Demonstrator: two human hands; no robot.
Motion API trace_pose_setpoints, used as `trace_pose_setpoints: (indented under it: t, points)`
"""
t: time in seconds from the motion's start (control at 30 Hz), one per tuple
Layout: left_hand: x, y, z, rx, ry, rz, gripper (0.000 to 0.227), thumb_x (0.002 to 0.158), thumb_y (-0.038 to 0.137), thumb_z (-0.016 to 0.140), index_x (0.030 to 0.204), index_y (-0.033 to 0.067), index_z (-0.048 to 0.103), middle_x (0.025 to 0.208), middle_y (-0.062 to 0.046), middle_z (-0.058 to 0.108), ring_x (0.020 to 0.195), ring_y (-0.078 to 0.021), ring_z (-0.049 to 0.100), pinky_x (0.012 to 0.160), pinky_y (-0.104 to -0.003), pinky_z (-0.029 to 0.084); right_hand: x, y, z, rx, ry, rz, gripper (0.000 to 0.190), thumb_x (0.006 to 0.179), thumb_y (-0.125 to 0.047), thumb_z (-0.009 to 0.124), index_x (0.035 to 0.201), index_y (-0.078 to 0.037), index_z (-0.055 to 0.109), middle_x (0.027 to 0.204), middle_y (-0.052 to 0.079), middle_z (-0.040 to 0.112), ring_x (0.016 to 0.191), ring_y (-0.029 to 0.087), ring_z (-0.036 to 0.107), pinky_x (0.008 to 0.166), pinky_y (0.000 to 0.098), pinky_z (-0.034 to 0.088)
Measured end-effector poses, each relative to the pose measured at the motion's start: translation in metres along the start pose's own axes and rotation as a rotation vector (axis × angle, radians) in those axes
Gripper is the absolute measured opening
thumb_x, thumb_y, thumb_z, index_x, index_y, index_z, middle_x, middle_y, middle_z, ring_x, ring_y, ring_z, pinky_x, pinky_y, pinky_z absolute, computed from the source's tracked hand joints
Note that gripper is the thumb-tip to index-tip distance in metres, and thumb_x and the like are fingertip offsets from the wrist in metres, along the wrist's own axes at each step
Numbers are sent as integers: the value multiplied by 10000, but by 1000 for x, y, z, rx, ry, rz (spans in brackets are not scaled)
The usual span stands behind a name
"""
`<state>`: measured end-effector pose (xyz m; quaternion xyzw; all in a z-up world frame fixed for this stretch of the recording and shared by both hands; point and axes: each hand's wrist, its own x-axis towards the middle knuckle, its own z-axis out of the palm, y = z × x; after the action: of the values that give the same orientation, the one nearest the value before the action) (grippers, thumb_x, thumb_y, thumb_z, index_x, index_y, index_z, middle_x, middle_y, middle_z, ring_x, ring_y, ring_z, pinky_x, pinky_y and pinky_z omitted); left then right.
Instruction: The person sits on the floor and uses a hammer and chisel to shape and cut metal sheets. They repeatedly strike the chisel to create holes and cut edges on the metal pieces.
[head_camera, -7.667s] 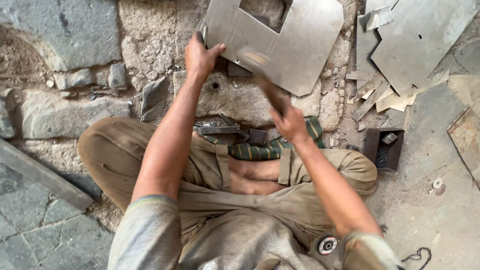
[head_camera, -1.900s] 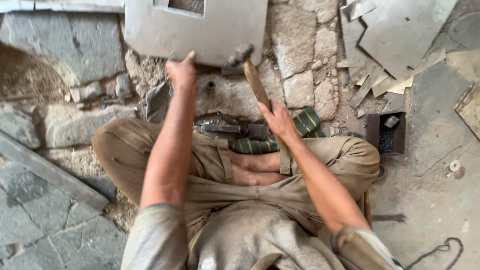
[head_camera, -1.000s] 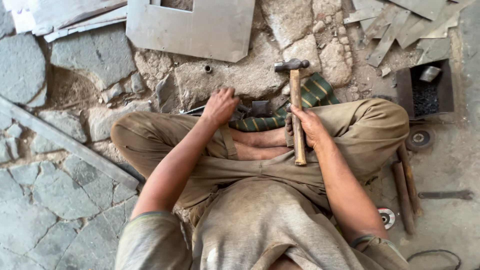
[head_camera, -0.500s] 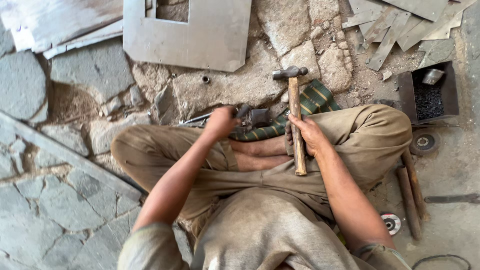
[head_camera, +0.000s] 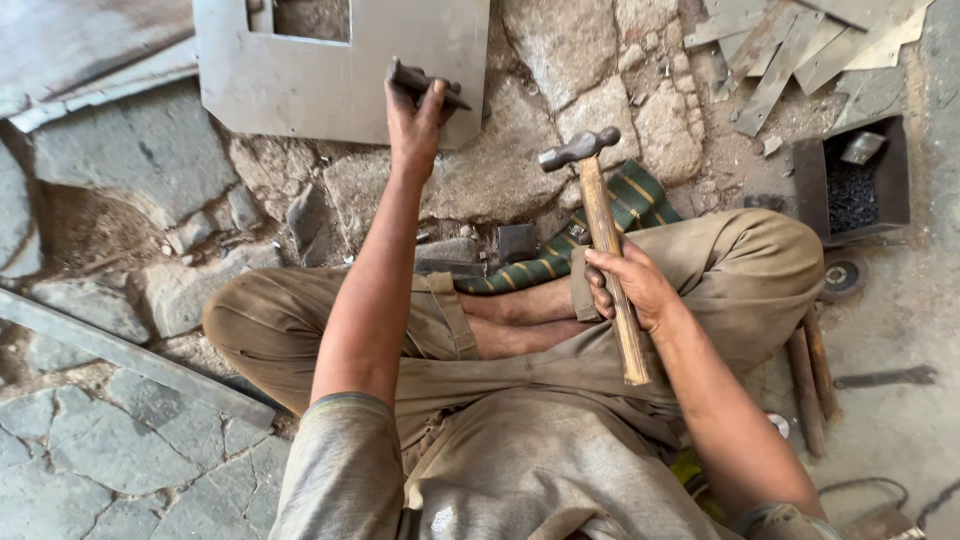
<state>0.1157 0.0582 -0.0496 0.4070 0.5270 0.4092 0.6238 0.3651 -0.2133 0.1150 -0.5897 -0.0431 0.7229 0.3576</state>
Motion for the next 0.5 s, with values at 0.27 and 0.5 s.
trace_pose_setpoints:
  t: [0.27,0.5]
  points:
    - [3,-10,-2,293,0,165,511,1051,210,676,1463,147,381,1337,-240,617,1215,-336,657,909,-468,649,-23,-26,35,-78,-10,-167,399,942,-156,640,1296,-116,460,706,22,545,443,119,545,338,268,459]
    - [-17,22,10,472,-234,430,262,1031,258,746,1160,118,565,1113,-89,796,1003,-245,807,870,-386,658,-34,-29,37,-313,-84,-851,403,1097,-361,536,1343,-57,440,817,48,608,605,128,614,511,278,568]
